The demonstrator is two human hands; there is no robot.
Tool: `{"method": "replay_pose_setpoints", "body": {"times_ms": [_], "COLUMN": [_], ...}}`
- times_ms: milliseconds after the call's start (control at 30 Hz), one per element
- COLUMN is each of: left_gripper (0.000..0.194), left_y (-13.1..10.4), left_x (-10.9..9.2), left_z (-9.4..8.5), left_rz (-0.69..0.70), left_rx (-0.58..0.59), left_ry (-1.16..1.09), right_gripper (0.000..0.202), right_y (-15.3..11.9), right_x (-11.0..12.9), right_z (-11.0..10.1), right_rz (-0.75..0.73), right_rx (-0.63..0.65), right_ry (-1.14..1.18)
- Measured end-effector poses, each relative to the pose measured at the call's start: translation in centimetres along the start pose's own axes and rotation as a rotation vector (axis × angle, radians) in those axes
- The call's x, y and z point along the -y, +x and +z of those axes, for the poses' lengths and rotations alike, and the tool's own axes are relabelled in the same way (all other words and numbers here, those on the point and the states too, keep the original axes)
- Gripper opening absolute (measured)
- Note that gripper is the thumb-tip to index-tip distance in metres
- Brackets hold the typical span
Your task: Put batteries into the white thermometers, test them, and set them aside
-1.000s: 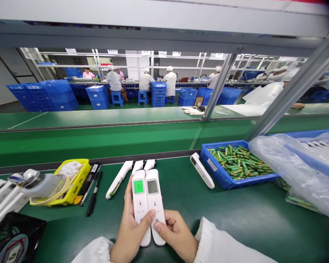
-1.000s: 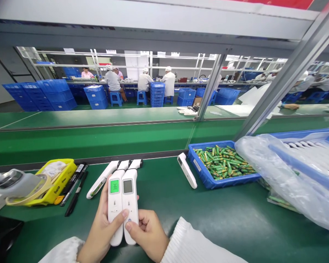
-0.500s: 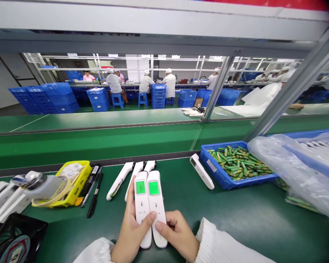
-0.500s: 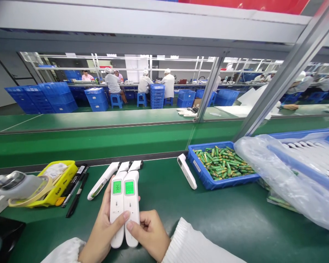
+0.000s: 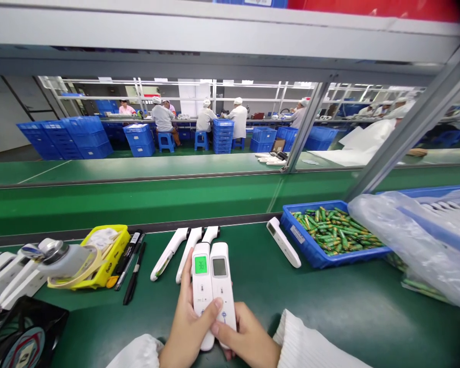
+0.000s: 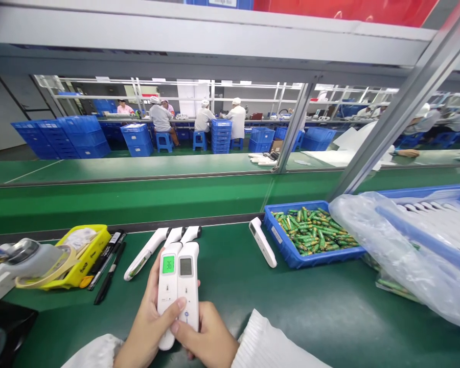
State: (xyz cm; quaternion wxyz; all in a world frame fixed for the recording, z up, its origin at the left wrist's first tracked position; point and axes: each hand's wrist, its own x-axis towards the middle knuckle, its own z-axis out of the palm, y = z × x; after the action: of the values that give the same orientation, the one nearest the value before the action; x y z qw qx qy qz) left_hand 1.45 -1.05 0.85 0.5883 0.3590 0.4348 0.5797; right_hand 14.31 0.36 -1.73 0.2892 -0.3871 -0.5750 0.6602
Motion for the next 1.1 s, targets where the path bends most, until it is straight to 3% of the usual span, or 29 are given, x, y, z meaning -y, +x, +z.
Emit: {"method": "replay_pose_setpoints", "body": {"times_ms": [100, 300, 500, 800, 967, 1100], "left_gripper": [0.102, 0.095, 0.095, 0.105, 0.081, 0.069], "left_y": [-0.2, -0.4, -0.5, -0.5, -0.4, -0.4], "left_x": [0.0, 0.0, -0.4, -0.6, -1.4, -1.3], "left_z": [0.4, 0.8, 1.2, 1.0, 0.2, -0.6], "left_rz": [-0.015, 0.006, 0.028, -0.025, -0.102, -0.004], "left_rx": [-0.002, -0.049, -0.101, -0.041, 0.117, 0.119], "left_ry": [-0.012, 0.016, 0.057, -0.037, -0.089, 0.184], "right_gripper": [0.076, 0.079, 0.076, 0.070, 0.068, 0.062], "right_y": [0.2, 0.3, 0.4, 0.5, 0.2, -0.1], "right_x": [-0.5, -0.2, 0.1, -0.2, 0.2, 0.1], "right_z": [0.1, 0.4, 0.5, 0.4, 0.0, -0.2], "right_rz": [0.135, 0.179, 0.179, 0.138, 0.104, 0.054], "right_rx": [0.091, 0.036, 0.049, 0.066, 0.015, -0.008], "right_ry": [0.074, 0.103, 0.108, 0.148, 0.204, 0.233]}}
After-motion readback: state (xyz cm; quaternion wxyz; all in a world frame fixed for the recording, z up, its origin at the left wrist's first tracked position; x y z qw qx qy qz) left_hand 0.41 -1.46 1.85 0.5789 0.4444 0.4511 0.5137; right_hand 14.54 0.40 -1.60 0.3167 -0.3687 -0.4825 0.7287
